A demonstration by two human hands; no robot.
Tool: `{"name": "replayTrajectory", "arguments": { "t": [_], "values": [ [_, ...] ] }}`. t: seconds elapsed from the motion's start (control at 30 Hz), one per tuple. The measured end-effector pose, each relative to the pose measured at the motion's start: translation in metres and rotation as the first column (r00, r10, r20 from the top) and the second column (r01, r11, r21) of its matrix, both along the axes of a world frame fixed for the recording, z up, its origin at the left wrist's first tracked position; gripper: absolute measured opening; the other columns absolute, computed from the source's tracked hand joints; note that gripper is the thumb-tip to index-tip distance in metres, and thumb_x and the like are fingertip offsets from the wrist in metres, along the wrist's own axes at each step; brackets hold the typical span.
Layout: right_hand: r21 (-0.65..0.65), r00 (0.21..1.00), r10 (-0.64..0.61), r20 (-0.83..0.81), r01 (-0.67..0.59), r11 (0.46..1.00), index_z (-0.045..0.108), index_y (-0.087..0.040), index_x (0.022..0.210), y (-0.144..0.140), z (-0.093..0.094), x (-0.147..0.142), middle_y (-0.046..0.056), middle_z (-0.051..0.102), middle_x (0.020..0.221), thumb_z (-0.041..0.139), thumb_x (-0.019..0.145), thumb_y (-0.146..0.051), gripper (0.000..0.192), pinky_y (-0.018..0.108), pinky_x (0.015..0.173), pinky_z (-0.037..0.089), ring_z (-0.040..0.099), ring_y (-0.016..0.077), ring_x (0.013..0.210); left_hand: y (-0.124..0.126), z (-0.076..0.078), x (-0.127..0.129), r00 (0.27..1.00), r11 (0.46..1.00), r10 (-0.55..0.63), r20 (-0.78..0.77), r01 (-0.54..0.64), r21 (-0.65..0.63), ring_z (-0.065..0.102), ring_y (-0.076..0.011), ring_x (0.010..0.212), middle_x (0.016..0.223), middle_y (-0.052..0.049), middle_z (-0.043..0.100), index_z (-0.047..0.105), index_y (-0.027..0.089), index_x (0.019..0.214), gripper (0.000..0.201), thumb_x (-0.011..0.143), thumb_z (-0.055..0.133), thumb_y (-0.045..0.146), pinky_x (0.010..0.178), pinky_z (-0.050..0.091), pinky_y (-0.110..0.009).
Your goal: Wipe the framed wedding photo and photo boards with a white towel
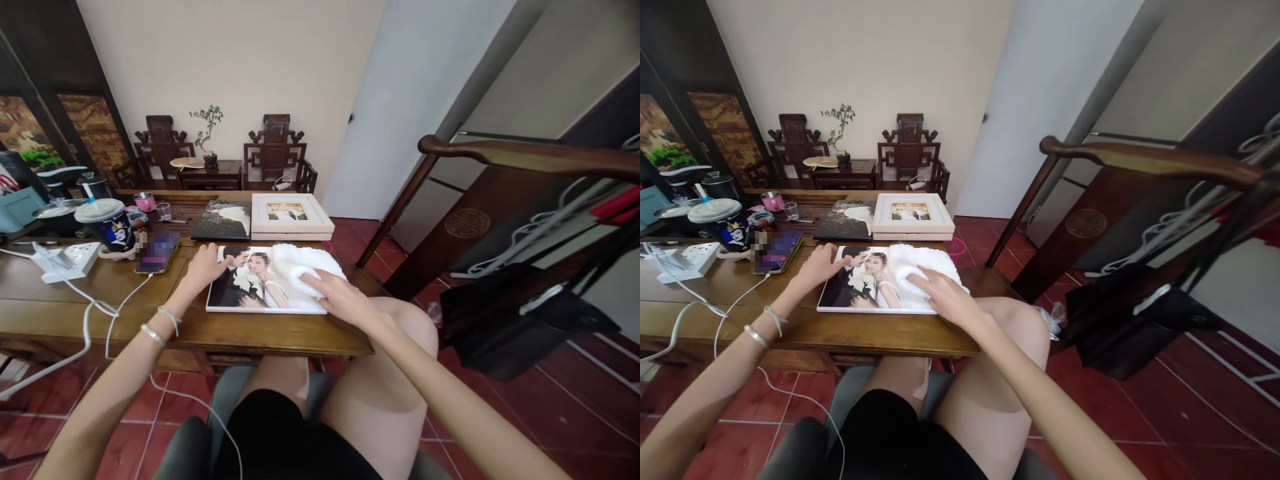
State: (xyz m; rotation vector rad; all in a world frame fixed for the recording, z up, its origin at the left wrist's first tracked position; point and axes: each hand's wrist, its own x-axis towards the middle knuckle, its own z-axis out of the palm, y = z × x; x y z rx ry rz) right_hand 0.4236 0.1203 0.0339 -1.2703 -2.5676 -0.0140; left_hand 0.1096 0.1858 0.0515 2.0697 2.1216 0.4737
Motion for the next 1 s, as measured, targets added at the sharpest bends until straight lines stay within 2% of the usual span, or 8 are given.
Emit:
{"name": "replayTrajectory", "arguments": {
  "t": [0.07,0.17,0.3,0.43,0.6,0.73,0.87,1.0],
  "values": [
    [0.018,1.000,-0.003,-0.030,0.004,1.000,0.056,-0.019,0.130,0.014,-0.004,-0.003,0.017,0.050,0.145,0.042,0.069,0.008,0.068,0.047,0.104,0.047,0.047,0.0304,0.134,-0.014,-0.013,0.002,0.996,0.994,-0.079,0.036,0.076,0.079,0.052,-0.0369,0.124,0.133,-0.022,0.049,0.049,0.012,0.132,0.061,0.085,0.059,0.051,0.101,0.042,-0.048],
    [0.038,0.999,0.029,-0.033,-0.028,0.999,0.058,-0.020,0.127,0.028,-0.014,-0.009,0.015,0.043,0.151,0.039,0.065,0.011,0.072,0.055,0.111,0.036,0.032,0.0303,0.144,-0.034,-0.029,0.005,0.977,0.973,-0.207,0.055,0.200,0.118,0.030,-0.0417,0.141,0.149,-0.022,0.031,0.049,0.016,0.133,0.056,0.087,0.060,0.046,0.110,0.031,-0.056],
    [0.057,0.999,0.035,0.002,-0.035,0.998,0.057,-0.020,0.126,0.028,-0.024,-0.013,0.014,0.042,0.152,0.038,0.065,0.012,0.071,0.054,0.113,0.034,0.029,0.0304,0.145,-0.057,-0.037,0.009,0.951,0.948,-0.294,0.097,0.277,0.157,0.021,-0.0400,0.144,0.158,-0.016,0.021,0.048,0.024,0.136,0.051,0.090,0.056,0.044,0.111,0.029,-0.059],
    [0.062,1.000,0.017,0.016,-0.018,0.998,0.058,-0.021,0.124,0.021,-0.023,-0.015,0.012,0.042,0.153,0.038,0.065,0.011,0.070,0.054,0.114,0.033,0.029,0.0301,0.145,-0.064,-0.037,0.010,0.920,0.919,-0.369,0.129,0.340,0.200,0.028,-0.0336,0.144,0.156,-0.015,0.031,0.055,0.020,0.130,0.042,0.094,0.049,0.040,0.114,0.030,-0.054],
    [0.054,0.999,0.019,0.026,-0.021,0.998,0.059,-0.017,0.124,0.020,-0.020,-0.014,0.015,0.043,0.151,0.038,0.064,0.012,0.069,0.052,0.114,0.033,0.031,0.0308,0.144,-0.052,-0.042,-0.002,0.865,0.891,-0.434,0.252,0.370,0.264,0.038,-0.0262,0.141,0.150,-0.013,0.043,0.055,0.021,0.132,0.043,0.093,0.048,0.036,0.118,0.028,-0.046],
    [0.070,0.999,0.047,0.016,-0.048,0.996,0.059,-0.017,0.124,0.032,-0.014,-0.012,0.016,0.047,0.148,0.040,0.066,0.011,0.067,0.050,0.110,0.038,0.039,0.0300,0.140,-0.044,-0.050,-0.004,0.892,0.914,-0.383,0.238,0.330,0.237,0.030,-0.0282,0.145,0.155,-0.014,0.036,0.053,0.017,0.135,0.048,0.091,0.050,0.036,0.119,0.024,-0.046],
    [0.075,0.998,0.000,-0.066,0.005,0.997,0.056,-0.018,0.128,0.054,-0.007,-0.019,0.016,0.044,0.150,0.040,0.070,0.008,0.065,0.044,0.099,0.049,0.050,0.0283,0.130,-0.040,-0.055,-0.004,0.924,0.947,-0.297,0.242,0.252,0.198,0.024,-0.0275,0.148,0.155,-0.013,0.036,0.050,0.018,0.138,0.048,0.095,0.039,0.036,0.120,0.022,-0.047],
    [0.079,0.999,0.005,-0.039,-0.002,0.997,0.054,-0.014,0.131,0.069,-0.013,-0.031,0.018,0.049,0.144,0.040,0.071,0.009,0.066,0.051,0.109,0.038,0.042,0.0295,0.137,-0.038,-0.050,-0.009,0.931,0.936,-0.315,0.185,0.273,0.224,0.036,-0.0262,0.140,0.147,-0.013,0.045,0.053,0.018,0.133,0.043,0.094,0.040,0.030,0.118,0.026,-0.046]
  ]
}}
